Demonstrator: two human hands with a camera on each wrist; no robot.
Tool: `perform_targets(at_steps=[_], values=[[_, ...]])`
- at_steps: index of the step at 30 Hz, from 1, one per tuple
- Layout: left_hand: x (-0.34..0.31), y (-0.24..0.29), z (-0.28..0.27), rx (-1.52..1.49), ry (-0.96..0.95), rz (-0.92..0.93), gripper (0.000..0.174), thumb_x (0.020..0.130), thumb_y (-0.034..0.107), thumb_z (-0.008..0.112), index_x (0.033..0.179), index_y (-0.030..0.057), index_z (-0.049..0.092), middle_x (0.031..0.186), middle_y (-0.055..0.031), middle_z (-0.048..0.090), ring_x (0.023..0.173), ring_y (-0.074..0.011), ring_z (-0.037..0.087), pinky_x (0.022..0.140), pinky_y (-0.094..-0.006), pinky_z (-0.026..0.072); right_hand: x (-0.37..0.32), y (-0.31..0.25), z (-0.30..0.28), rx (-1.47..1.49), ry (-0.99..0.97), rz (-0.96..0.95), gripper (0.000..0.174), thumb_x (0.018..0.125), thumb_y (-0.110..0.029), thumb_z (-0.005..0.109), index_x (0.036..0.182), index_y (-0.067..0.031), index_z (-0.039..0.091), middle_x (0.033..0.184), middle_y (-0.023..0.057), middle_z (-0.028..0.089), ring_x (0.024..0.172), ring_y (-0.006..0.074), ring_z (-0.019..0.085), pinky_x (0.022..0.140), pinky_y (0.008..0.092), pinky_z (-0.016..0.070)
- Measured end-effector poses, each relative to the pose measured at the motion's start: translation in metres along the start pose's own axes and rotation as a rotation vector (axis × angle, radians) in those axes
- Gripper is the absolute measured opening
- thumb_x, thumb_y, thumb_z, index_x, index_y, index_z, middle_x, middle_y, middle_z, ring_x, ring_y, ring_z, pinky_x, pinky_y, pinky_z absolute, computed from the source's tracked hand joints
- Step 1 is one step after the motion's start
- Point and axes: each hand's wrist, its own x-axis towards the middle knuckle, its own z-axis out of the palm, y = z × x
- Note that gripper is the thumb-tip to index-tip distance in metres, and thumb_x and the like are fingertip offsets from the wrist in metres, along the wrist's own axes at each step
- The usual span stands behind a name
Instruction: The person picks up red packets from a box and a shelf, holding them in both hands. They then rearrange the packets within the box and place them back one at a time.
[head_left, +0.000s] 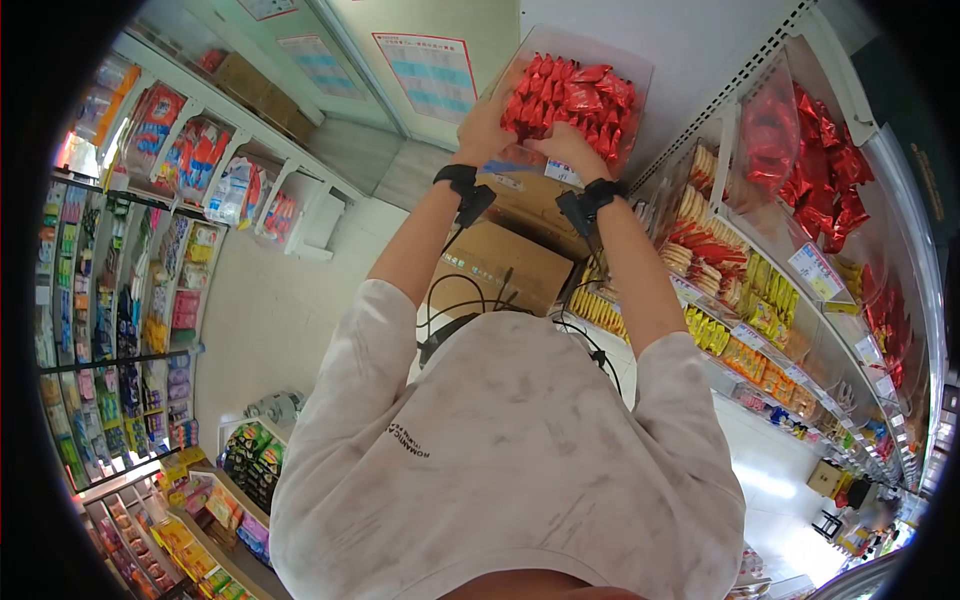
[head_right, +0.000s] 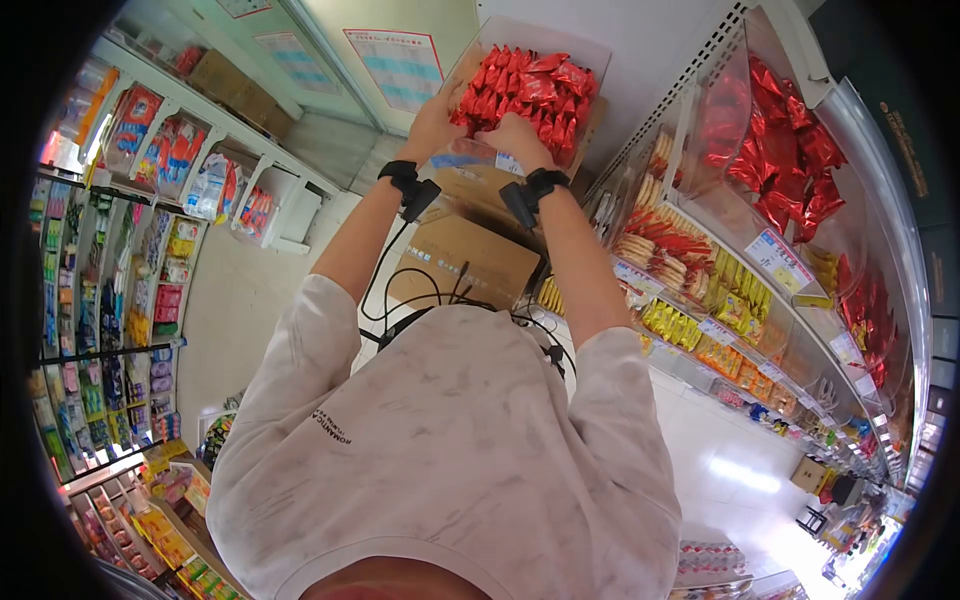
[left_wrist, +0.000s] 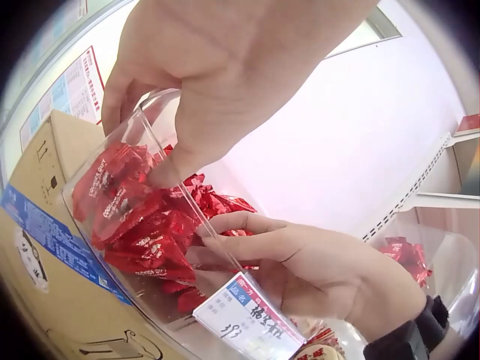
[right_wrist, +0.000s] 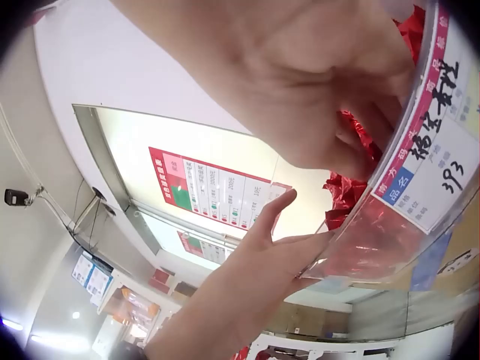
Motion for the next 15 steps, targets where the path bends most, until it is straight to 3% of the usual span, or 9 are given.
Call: perform_targets(at_steps=[2,5,8,12,15], values=[[-0.001,0.003,-0.004,-0.018,-0.064,-0.041,0.082,0.064,0.013,0.079,0.140,0.0204,0.049,0.117,-0.0176,0.064,0.102,-0.0411,0.063,0.080,-0.0482,0.0546,-0.002,0.000,0.008,-0.021,0.062,-0.024,0.044,0.074,-0.028,0.081,0.097,0.0063,0.068,0.088,0.0197,0.071,0.083,0.0233,0.070,0.070,0.0372,0.0534],[-0.007,0.032,-0.019,-0.146,-0.026,0.041,0.089,0.069,0.029,0.086,0.145,0.0066,0.044,0.109,-0.0226,0.069,0.094,-0.0399,0.067,0.083,-0.0430,0.0538,0.002,0.006,0.009,0.006,0.029,-0.070,0.042,0.074,-0.023,0.077,0.100,0.0076,0.067,0.090,0.0214,0.071,0.084,0.0259,0.070,0.071,0.0377,0.0534],[-0.008,0.022,-0.001,0.055,0.165,0.130,0.091,0.069,0.044,0.087,0.143,0.0102,0.046,0.102,-0.0239,0.069,0.096,-0.0366,0.068,0.082,-0.0428,0.0547,0.004,0.009,0.009,0.081,-0.010,-0.048,0.042,0.074,-0.018,0.074,0.104,0.0095,0.065,0.093,0.0224,0.070,0.086,0.0277,0.070,0.072,0.0378,0.0538],[-0.014,0.034,0.002,0.121,0.150,-0.071,0.086,0.071,0.051,0.085,0.141,0.0171,0.049,0.098,-0.0261,0.065,0.097,-0.0376,0.068,0.080,-0.0441,0.0551,-0.008,0.002,0.001,0.138,-0.019,-0.075,0.042,0.074,-0.015,0.072,0.107,0.0095,0.064,0.097,0.0222,0.070,0.090,0.0280,0.069,0.075,0.0370,0.0534],[-0.015,0.039,0.003,0.206,0.187,-0.113,0.079,0.073,0.051,0.084,0.139,0.0222,0.051,0.100,-0.0241,0.064,0.096,-0.0388,0.068,0.078,-0.0457,0.0550,-0.017,-0.005,-0.010,0.246,-0.040,-0.052,0.039,0.073,-0.013,0.073,0.105,0.0079,0.065,0.095,0.0201,0.069,0.089,0.0263,0.069,0.074,0.0375,0.0530]])
